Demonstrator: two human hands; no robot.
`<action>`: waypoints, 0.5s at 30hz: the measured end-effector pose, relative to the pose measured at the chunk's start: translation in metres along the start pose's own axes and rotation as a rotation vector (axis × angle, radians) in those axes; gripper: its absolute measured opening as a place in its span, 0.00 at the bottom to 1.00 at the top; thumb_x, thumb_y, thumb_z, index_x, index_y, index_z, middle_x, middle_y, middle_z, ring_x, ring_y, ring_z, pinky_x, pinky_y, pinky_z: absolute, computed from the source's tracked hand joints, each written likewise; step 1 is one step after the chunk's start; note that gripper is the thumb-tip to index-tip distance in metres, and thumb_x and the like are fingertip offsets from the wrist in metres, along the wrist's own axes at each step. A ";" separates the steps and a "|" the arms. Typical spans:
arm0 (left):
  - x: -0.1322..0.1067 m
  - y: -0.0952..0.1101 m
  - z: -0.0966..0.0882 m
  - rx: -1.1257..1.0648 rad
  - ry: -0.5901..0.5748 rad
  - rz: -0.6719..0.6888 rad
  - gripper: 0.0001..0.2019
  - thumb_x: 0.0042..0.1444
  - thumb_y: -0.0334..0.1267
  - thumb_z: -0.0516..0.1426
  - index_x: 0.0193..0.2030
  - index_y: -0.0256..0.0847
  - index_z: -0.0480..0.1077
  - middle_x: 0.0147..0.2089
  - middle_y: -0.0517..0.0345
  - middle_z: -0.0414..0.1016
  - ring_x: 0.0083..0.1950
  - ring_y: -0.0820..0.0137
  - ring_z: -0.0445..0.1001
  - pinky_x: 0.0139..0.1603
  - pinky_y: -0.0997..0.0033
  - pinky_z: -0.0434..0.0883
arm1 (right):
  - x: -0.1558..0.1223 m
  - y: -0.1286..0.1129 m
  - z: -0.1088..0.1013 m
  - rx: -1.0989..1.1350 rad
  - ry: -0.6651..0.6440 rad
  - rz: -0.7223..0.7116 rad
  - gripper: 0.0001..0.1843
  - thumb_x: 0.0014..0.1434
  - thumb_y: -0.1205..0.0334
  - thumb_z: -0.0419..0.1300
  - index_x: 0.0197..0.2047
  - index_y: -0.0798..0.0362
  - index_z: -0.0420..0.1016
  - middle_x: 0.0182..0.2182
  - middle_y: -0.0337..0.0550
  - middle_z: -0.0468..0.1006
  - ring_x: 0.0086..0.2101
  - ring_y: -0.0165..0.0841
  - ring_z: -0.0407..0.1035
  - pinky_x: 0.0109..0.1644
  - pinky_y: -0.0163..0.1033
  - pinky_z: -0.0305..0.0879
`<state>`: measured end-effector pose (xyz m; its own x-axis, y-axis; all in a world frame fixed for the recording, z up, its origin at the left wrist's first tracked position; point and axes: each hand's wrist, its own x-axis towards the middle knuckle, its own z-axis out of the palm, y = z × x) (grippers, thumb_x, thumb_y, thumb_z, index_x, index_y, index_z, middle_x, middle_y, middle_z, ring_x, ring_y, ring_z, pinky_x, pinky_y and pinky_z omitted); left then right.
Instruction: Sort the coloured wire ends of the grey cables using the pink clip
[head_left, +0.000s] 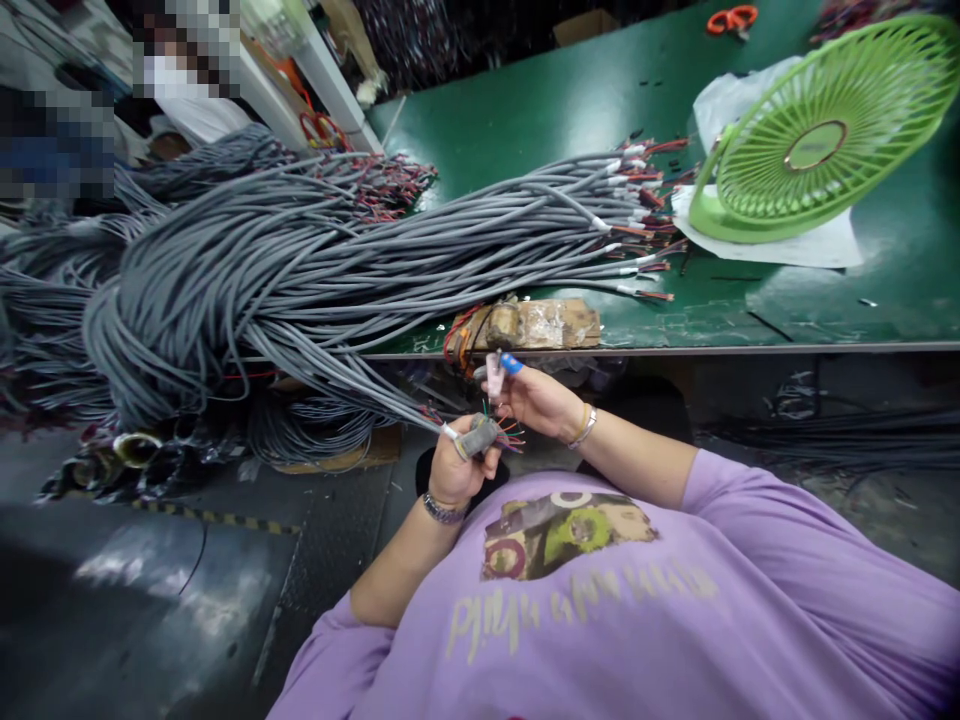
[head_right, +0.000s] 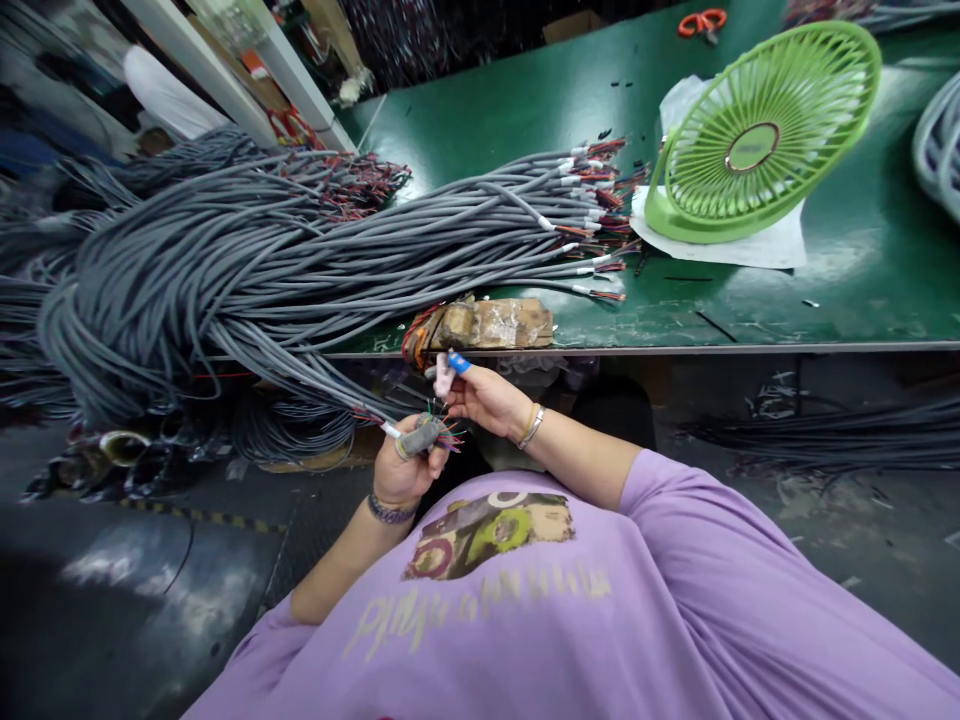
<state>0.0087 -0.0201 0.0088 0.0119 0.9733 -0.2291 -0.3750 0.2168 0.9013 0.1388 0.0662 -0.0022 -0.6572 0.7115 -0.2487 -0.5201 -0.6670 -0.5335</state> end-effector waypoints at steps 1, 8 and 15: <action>0.000 0.000 0.002 0.007 0.024 0.014 0.17 0.43 0.48 0.67 0.24 0.36 0.71 0.11 0.62 0.66 0.09 0.78 0.59 0.08 0.81 0.54 | -0.001 0.000 0.001 -0.031 0.020 -0.044 0.17 0.55 0.49 0.65 0.35 0.55 0.75 0.27 0.38 0.74 0.25 0.25 0.64 0.28 0.29 0.60; 0.003 -0.001 0.008 -0.006 0.042 0.040 0.17 0.45 0.49 0.66 0.25 0.36 0.71 0.12 0.62 0.67 0.10 0.78 0.59 0.09 0.81 0.56 | -0.002 0.006 0.001 -0.103 0.072 -0.122 0.21 0.48 0.46 0.69 0.31 0.56 0.73 0.24 0.38 0.72 0.23 0.24 0.63 0.26 0.30 0.60; 0.003 0.001 0.006 -0.015 0.034 0.044 0.16 0.46 0.48 0.65 0.24 0.37 0.70 0.12 0.62 0.66 0.10 0.78 0.59 0.10 0.81 0.56 | -0.003 0.006 0.002 -0.093 0.075 -0.107 0.17 0.50 0.50 0.67 0.31 0.57 0.73 0.26 0.38 0.72 0.24 0.24 0.63 0.27 0.31 0.60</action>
<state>0.0139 -0.0163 0.0109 -0.0364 0.9788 -0.2015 -0.3881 0.1720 0.9054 0.1364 0.0594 -0.0034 -0.5564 0.7941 -0.2447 -0.5296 -0.5658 -0.6319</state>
